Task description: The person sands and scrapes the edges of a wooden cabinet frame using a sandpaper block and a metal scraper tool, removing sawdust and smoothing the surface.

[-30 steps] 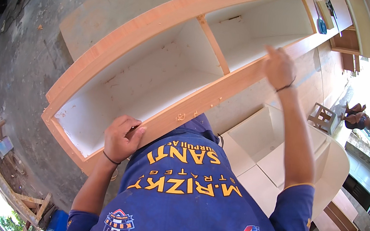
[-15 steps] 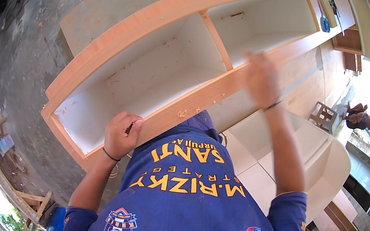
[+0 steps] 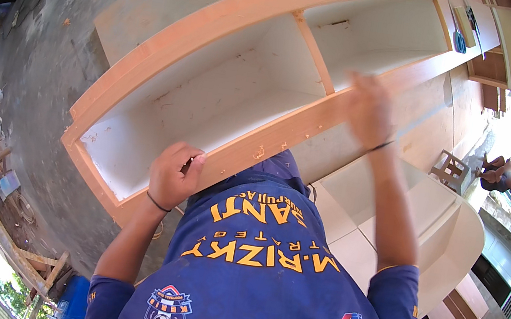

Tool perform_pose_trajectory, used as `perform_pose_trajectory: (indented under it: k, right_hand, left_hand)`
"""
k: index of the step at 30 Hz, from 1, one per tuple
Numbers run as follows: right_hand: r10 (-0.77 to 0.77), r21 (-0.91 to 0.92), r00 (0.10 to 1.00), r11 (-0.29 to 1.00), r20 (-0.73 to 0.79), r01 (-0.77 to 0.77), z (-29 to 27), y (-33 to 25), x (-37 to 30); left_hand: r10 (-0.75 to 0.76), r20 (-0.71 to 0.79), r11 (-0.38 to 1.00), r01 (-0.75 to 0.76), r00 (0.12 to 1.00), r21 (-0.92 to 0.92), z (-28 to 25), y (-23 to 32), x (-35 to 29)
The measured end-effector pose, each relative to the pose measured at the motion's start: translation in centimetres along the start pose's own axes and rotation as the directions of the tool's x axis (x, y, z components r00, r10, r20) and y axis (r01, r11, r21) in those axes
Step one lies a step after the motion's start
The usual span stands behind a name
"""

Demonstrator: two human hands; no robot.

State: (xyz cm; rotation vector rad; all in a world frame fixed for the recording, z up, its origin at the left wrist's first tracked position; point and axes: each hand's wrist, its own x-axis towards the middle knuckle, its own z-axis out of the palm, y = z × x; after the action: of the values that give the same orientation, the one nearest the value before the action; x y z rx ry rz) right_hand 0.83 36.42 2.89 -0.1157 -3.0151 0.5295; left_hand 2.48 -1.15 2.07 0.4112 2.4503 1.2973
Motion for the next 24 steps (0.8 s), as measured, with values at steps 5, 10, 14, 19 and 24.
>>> perform_pose_trajectory:
  k: [5,10,14,19,24]
  right_hand:
    - [0.095,-0.374,0.983,0.927,0.159,-0.029,-0.1,-0.1,-1.9]
    - [-0.235,0.095,0.909,0.972,0.345,0.216,2.1,-15.5,-6.1]
    - [-0.081,0.011,0.981,0.997,0.175,0.080,0.4,-8.8,-3.7]
    - [0.038,-0.342,0.994,0.940,0.103,0.000,1.5,-3.1,-3.1]
    - [-0.275,0.088,0.911,0.961,0.307,0.260,3.0,-16.3,-7.6]
  left_hand:
    - [-0.035,-0.061,0.992,0.028,0.998,-0.126,0.8,-1.1,-0.1]
    - [-0.232,-0.032,0.903,0.203,0.972,-0.379,0.6,-1.8,-0.1]
    - [-0.242,-0.011,0.914,0.224,0.970,-0.339,0.2,-1.4,-0.2]
    - [-0.174,-0.001,0.968,0.171,0.985,-0.186,0.7,-1.3,0.4]
    - [-0.158,0.037,0.977,0.162,0.987,-0.139,0.5,-1.3,0.6]
